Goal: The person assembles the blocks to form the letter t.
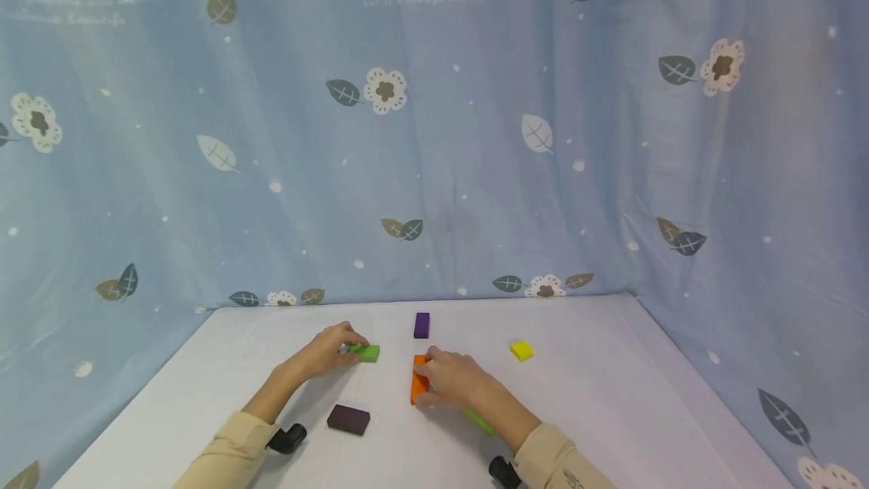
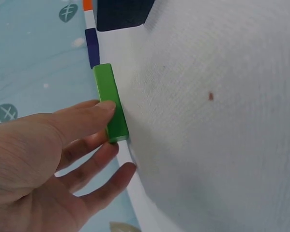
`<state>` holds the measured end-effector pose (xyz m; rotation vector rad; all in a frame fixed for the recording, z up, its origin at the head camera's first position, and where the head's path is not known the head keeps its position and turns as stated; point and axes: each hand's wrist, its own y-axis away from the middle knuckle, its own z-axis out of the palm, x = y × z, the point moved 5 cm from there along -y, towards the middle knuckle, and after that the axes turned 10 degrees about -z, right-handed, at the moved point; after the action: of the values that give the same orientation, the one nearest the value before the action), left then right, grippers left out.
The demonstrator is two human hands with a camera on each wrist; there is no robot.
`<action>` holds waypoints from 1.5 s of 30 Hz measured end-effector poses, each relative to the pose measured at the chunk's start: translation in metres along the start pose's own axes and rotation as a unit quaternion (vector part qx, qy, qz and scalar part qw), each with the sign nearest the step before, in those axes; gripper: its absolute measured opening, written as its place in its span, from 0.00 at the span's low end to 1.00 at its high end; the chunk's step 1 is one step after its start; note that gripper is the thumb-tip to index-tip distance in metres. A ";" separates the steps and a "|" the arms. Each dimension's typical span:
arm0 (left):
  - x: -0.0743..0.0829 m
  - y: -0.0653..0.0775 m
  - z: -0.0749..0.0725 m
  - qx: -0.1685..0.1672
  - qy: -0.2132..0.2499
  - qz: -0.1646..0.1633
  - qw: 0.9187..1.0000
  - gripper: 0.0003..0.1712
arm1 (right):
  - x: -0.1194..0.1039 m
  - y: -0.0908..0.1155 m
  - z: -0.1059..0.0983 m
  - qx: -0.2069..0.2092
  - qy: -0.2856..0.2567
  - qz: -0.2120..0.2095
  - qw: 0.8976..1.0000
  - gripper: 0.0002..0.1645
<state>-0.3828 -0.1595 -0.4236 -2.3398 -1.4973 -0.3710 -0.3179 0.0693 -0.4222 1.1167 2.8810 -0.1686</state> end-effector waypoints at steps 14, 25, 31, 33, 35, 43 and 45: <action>-0.003 -0.001 0.003 0.010 -0.023 0.010 1.000 0.17 | 0.004 -0.001 0.001 0.002 -0.005 0.002 1.000 0.35; 0.000 -0.002 -0.001 0.001 -0.023 0.019 1.000 0.16 | 0.005 -0.003 0.001 -0.005 -0.011 0.010 1.000 0.34; 0.000 0.003 0.000 -0.002 -0.028 0.020 0.999 0.16 | 0.003 -0.003 0.001 -0.009 -0.014 0.012 1.000 0.34; 0.000 0.004 0.000 -0.002 -0.028 0.020 0.999 0.16 | 0.002 -0.002 0.002 -0.009 -0.015 0.010 1.000 0.34; 0.001 0.005 0.000 -0.002 -0.028 0.021 0.999 0.16 | 0.002 -0.002 0.002 -0.008 -0.015 0.009 1.000 0.34; 0.012 0.005 -0.004 0.015 -0.030 0.040 0.999 0.18 | 0.003 -0.002 0.002 -0.009 -0.010 0.014 1.000 0.33; 0.014 0.003 -0.005 0.016 -0.034 0.043 0.998 0.19 | 0.003 -0.002 0.002 -0.008 -0.011 0.014 1.000 0.34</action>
<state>-0.3741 -0.1513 -0.4145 -2.4044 -1.4167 -0.2470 -0.3212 0.0694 -0.4242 1.1445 2.8417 -0.1555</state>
